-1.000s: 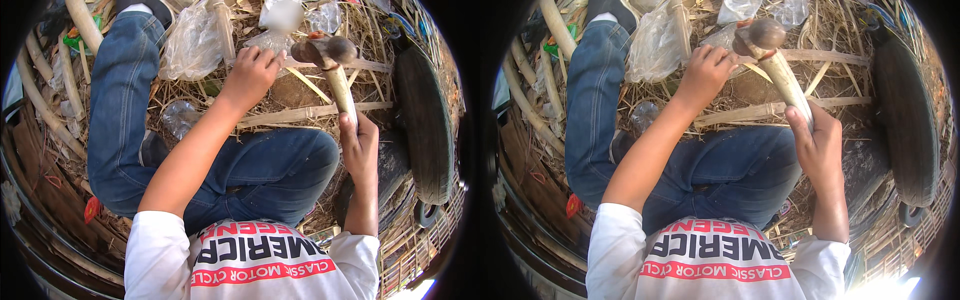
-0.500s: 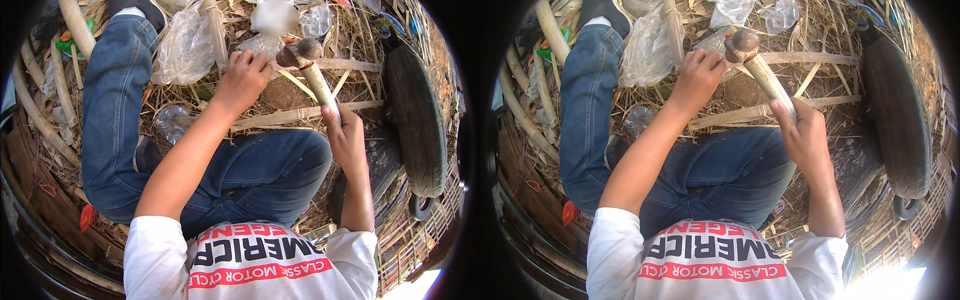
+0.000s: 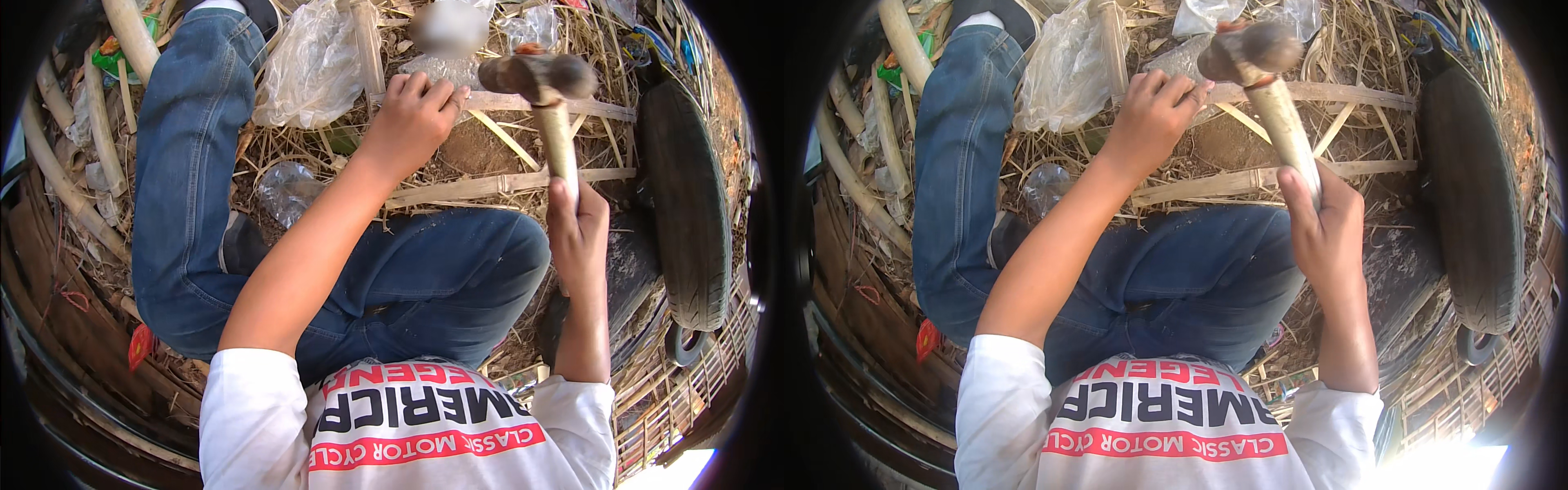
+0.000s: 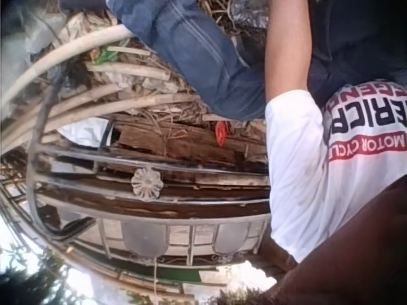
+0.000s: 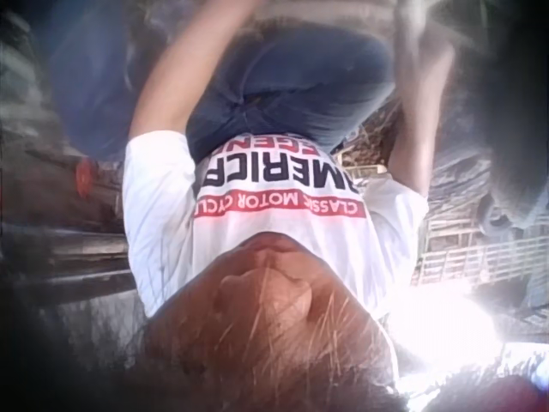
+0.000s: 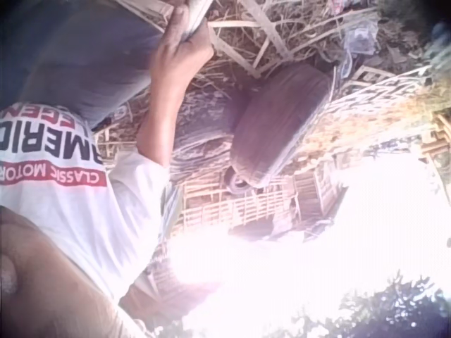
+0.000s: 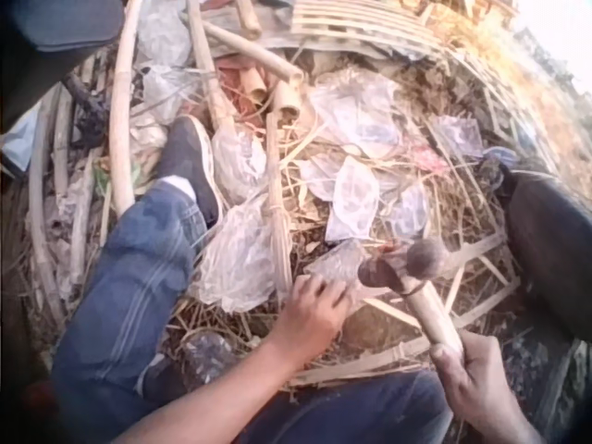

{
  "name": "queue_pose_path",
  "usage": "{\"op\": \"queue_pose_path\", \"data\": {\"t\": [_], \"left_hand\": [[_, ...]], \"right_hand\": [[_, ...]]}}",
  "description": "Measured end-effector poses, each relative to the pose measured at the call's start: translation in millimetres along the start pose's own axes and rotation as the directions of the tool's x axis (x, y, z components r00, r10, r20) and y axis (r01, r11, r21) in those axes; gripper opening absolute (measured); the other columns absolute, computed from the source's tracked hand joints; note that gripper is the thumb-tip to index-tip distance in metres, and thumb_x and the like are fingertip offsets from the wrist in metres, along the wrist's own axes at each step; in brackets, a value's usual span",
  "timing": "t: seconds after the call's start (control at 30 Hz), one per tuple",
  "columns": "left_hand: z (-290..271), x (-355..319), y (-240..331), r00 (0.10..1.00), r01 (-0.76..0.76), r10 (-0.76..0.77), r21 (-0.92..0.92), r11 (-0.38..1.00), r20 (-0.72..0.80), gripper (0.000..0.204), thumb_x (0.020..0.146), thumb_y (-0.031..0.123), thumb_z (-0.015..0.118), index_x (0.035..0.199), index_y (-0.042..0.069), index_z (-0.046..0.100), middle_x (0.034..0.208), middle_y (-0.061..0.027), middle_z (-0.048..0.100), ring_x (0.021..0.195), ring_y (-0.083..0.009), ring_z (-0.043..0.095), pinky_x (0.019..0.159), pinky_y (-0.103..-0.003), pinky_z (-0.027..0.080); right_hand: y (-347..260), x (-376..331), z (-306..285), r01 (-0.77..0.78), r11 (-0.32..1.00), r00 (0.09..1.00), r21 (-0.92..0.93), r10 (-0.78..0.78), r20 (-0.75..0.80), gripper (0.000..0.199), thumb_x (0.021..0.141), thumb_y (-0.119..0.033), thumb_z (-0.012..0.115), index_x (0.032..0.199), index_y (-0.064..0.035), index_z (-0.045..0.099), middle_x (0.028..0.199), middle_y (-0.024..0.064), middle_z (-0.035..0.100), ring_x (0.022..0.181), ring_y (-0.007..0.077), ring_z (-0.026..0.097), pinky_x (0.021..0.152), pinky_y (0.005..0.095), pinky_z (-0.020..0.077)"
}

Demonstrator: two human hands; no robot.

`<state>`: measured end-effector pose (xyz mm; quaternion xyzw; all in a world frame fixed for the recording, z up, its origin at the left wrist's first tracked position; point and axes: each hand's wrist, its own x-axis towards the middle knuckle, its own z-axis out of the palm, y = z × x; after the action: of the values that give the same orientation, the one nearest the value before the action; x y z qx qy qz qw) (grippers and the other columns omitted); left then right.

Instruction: The person prepares bamboo strips by using a hammer to flatten and soften them against a stone surface while sitting on the ground.

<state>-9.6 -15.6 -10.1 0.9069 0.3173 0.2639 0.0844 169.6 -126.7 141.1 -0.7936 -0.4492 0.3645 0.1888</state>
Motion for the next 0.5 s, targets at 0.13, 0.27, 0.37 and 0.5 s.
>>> {"op": "queue_pose_path", "data": {"t": [0.13,0.27,0.37,0.5], "left_hand": [[2.0,-3.6,2.6,1.000,0.000,0.000,-0.016,1.000,0.026,0.023,0.079,0.009,0.064,0.101,0.004,0.069,0.099,-0.0032,0.058,0.092,-0.0228,0.053,0.083,-0.038,0.044],[4.0,2.7,-0.5,0.999,-0.018,0.019,0.004,1.000,-0.036,0.020,0.079,0.010,0.065,0.098,0.005,0.069,0.098,-0.0027,0.058,0.092,-0.0216,0.054,0.081,-0.037,0.044],[6.4,1.3,-0.1,0.999,-0.011,0.011,0.004,1.000,-0.031,0.022,0.081,0.009,0.064,0.102,0.005,0.070,0.096,-0.0021,0.058,0.090,-0.0213,0.054,0.080,-0.036,0.044],[4.7,-0.6,-0.5,1.000,-0.004,0.005,0.026,1.000,-0.028,0.023,0.082,0.010,0.064,0.103,0.005,0.070,0.094,-0.0019,0.058,0.090,-0.0211,0.054,0.080,-0.036,0.044]], "right_hand": [[5.9,8.7,-0.3,-0.021,0.996,0.998,-0.086,0.027,0.061,0.043,0.097,-0.036,0.061,0.088,0.0061,0.063,0.058,0.0126,0.049,0.057,0.0133,0.043,0.054,0.0340,0.0399],[3.8,-2.7,2.5,0.025,0.998,1.000,-0.059,-0.024,0.004,0.044,0.097,-0.036,0.061,0.086,0.0067,0.062,0.057,0.0125,0.047,0.056,0.0136,0.042,0.053,0.0343,0.0395],[11.6,16.6,-0.8,-0.039,0.983,0.997,-0.179,0.051,0.062,0.044,0.097,-0.037,0.062,0.087,0.0054,0.063,0.058,0.0071,0.050,0.058,0.0104,0.043,0.053,0.0320,0.0391],[9.4,-1.1,0.0,0.030,0.999,0.997,0.031,-0.028,-0.074,0.040,0.099,-0.034,0.059,0.086,0.0045,0.062,0.058,0.0057,0.050,0.058,0.0108,0.042,0.052,0.0321,0.0377]]}}
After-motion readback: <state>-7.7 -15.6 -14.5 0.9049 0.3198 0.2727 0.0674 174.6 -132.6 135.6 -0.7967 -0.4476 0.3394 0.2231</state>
